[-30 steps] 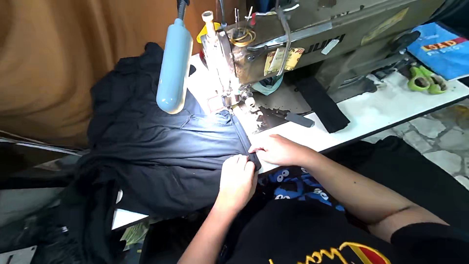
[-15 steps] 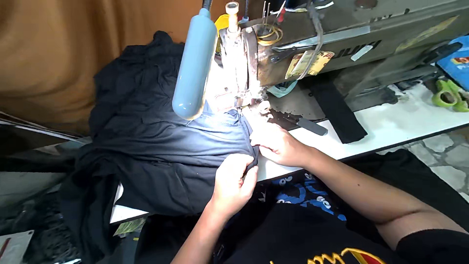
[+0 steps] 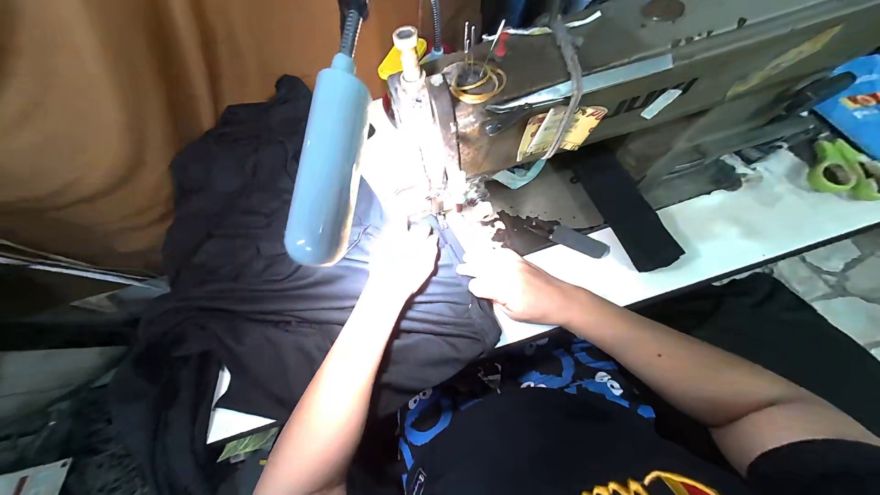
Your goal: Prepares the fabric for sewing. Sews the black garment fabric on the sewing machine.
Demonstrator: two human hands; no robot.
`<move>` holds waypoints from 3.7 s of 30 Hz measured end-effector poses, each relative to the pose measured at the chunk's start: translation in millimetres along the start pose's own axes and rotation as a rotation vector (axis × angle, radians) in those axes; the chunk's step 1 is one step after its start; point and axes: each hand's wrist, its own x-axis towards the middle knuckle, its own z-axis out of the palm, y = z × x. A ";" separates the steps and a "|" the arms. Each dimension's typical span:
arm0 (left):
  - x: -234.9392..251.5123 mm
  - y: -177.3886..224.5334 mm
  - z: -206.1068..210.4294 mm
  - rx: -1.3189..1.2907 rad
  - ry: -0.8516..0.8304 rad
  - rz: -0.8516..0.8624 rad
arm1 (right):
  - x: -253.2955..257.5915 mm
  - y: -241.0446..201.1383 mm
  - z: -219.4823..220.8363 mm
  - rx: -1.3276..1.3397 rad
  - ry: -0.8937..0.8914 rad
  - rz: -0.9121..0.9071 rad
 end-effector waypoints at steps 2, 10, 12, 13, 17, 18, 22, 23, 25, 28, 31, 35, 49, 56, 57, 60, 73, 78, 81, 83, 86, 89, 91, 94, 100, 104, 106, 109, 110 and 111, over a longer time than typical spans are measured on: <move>-1.5 -0.2 7.2 0.131 0.000 -0.060 | -0.8 1.6 1.0 -0.005 0.036 -0.004; 19.8 -9.9 15.6 0.151 -0.051 -0.077 | -4.0 4.0 0.7 -0.021 0.135 0.081; 26.9 -11.7 18.2 0.121 -0.029 -0.048 | -4.2 5.1 2.9 -0.035 0.154 0.107; 29.1 -13.1 19.2 0.112 -0.027 -0.034 | -4.2 5.3 3.7 -0.037 0.158 0.110; 28.9 -19.4 22.8 0.074 0.027 0.018 | -3.9 2.9 5.6 -0.064 0.148 0.110; 29.1 -20.3 23.3 0.064 0.035 0.022 | -4.0 2.7 6.2 -0.065 0.150 0.111; 28.9 -22.2 27.8 0.063 0.083 0.050 | -5.5 3.7 8.0 -0.087 0.165 0.078; 24.4 -21.5 28.9 0.060 0.128 0.078 | -6.4 3.5 8.6 -0.103 0.170 0.063; 5.3 -17.3 29.3 0.018 0.244 0.194 | -7.5 3.8 7.6 -0.126 0.176 0.036; -30.6 -17.9 31.8 -0.085 0.240 0.379 | -3.1 2.1 8.9 -0.132 0.159 -0.028; -38.7 -41.2 32.2 -0.130 0.183 0.384 | 5.2 -3.5 7.4 -0.148 0.088 -0.089; -33.0 -25.1 19.2 -0.158 0.222 0.306 | 5.0 -9.7 -2.6 -0.155 0.032 -0.075; -61.5 34.5 32.8 -0.083 -0.074 0.176 | -3.3 -15.3 8.2 -0.142 0.122 0.005; -48.9 27.0 18.4 -0.157 -0.003 0.177 | -2.9 -12.7 15.7 -0.151 0.179 -0.020; -43.4 24.1 16.0 -0.189 0.020 0.173 | -3.0 -13.0 15.3 -0.151 0.176 -0.017; -30.5 19.5 21.5 -0.228 0.152 0.193 | -2.4 -11.4 14.7 -0.137 0.170 -0.014; -25.7 19.0 39.1 -0.209 0.175 0.194 | 65.0 16.5 -18.5 -0.140 -0.270 0.529; -19.2 18.8 39.0 -0.216 0.141 0.141 | 61.6 35.1 -4.7 -0.131 -0.184 0.538; -17.8 20.3 40.2 -0.200 0.144 0.109 | 58.2 43.7 1.3 -0.136 -0.123 0.534; -18.2 20.5 43.1 -0.184 0.169 0.097 | 58.7 39.8 -3.6 -0.151 -0.113 0.511; -19.5 21.1 44.9 -0.189 0.194 0.083 | 59.3 36.9 -6.1 -0.135 -0.088 0.515; -18.7 21.3 44.8 -0.188 0.205 0.081 | 60.6 37.2 -6.8 -0.137 -0.093 0.516; -18.2 21.4 44.7 -0.184 0.206 0.077 | 61.0 37.9 -6.4 -0.152 -0.099 0.511; -16.9 21.8 43.2 -0.177 0.183 0.064 | 61.6 41.6 -3.2 -0.148 -0.113 0.547; -16.5 21.8 40.8 -0.178 0.156 0.065 | 42.8 18.8 -24.1 -0.034 -0.096 0.528; -14.7 21.4 41.4 -0.184 0.148 0.062 | -38.1 16.2 -79.2 -0.152 0.352 0.444; -15.1 21.6 40.9 -0.182 0.133 0.054 | -85.2 39.8 -109.7 -0.303 0.541 0.582; -15.7 22.5 38.3 -0.177 0.127 0.058 | -136.2 79.3 -119.8 -0.441 0.590 0.799; -15.6 22.3 38.1 -0.178 0.152 0.069 | -145.3 87.8 -113.0 -0.465 0.584 0.819; -15.7 22.5 37.3 -0.178 0.159 0.072 | -151.1 92.9 -105.0 -0.485 0.584 0.818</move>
